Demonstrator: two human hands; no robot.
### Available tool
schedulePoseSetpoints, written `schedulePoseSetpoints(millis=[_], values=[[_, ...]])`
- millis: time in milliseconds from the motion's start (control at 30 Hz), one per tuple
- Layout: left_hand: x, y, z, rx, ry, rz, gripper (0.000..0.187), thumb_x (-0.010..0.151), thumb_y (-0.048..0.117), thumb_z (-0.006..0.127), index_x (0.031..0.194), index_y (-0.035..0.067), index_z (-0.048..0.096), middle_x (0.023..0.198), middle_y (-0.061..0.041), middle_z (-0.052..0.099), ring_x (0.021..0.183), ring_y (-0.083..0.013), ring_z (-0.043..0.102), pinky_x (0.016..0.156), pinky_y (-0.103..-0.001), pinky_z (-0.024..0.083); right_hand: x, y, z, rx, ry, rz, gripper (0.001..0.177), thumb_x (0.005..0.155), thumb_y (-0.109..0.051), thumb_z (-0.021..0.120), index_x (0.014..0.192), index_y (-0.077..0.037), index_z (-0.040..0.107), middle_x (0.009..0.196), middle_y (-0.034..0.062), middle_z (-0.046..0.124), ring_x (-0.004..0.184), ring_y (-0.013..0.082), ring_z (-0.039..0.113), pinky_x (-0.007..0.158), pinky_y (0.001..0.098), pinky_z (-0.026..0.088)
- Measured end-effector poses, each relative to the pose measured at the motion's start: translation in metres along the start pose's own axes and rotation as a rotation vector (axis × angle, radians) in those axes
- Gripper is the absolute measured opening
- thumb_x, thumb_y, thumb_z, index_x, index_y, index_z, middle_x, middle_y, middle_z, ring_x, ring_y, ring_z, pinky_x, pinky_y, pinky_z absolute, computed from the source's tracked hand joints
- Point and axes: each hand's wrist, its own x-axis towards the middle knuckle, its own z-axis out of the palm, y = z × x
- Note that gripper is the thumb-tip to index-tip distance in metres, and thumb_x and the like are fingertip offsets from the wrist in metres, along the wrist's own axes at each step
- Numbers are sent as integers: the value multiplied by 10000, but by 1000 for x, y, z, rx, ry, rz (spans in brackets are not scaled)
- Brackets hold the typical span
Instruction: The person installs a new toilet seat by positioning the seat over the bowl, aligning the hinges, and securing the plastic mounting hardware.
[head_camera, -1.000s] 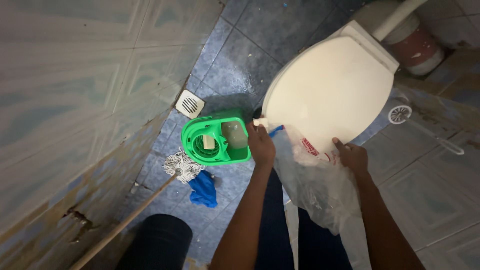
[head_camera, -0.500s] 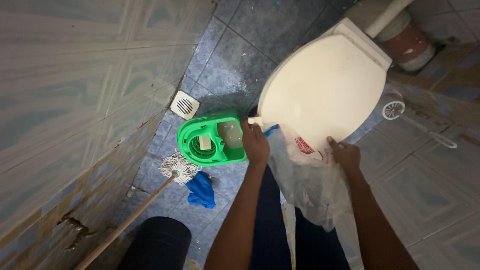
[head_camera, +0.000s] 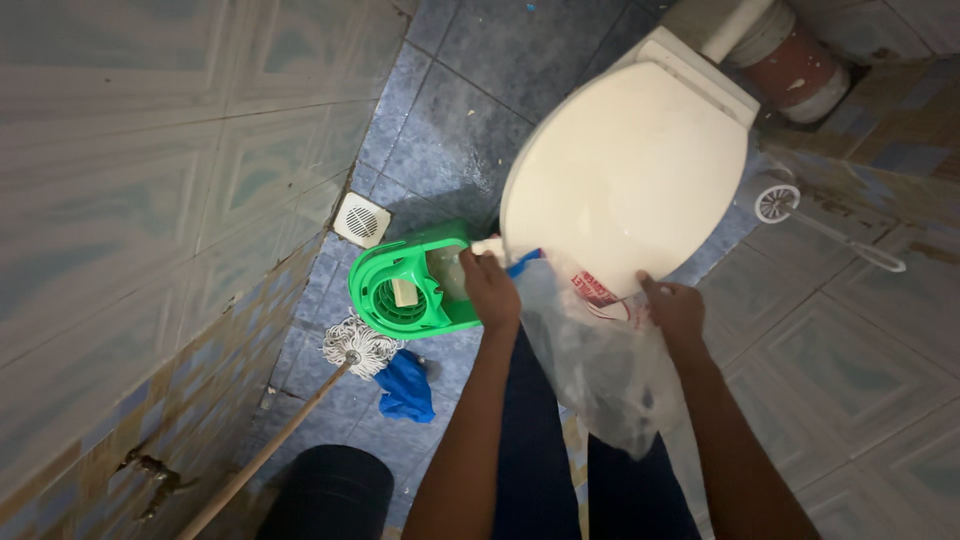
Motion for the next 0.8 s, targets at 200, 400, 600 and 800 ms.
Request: schedulePoseSetpoints(millis=[200,400,600,800], values=[[-10,-3,-30,-186,-18,157,245,1082,171,475,1211,-18,562,1036,-132,625,933,-218,585,866,-346,486,-70,-21,-17,-166,-319,-99,483,858,-404,774,1205,-75,712,818,145,787,677,194,713,694,340,558],[-39,27,-63,-648,-429,-178,279,1022,260,510,1173,41,593,910,-101,656,841,-214,680,764,-353,566,-153,-43,-20,-425,-749,-110,521,823,-401,723,1326,-287,652,1064,8,776,753,216,777,772,369,616],[-51,9,-67,-723,-445,-323,369,1039,399,541,981,36,572,821,-36,586,761,-185,620,663,-355,524,-158,-4,7,-677,-583,-539,460,778,-398,795,1176,-220,649,1131,61,721,1044,292,687,855,456,529],[-51,-55,-27,-427,-276,-296,240,965,252,711,1057,31,730,906,-2,677,800,-84,607,702,-251,485,-115,43,28,-942,-546,-593,410,829,-299,733,1221,-226,639,1092,55,741,1011,287,715,829,471,549]])
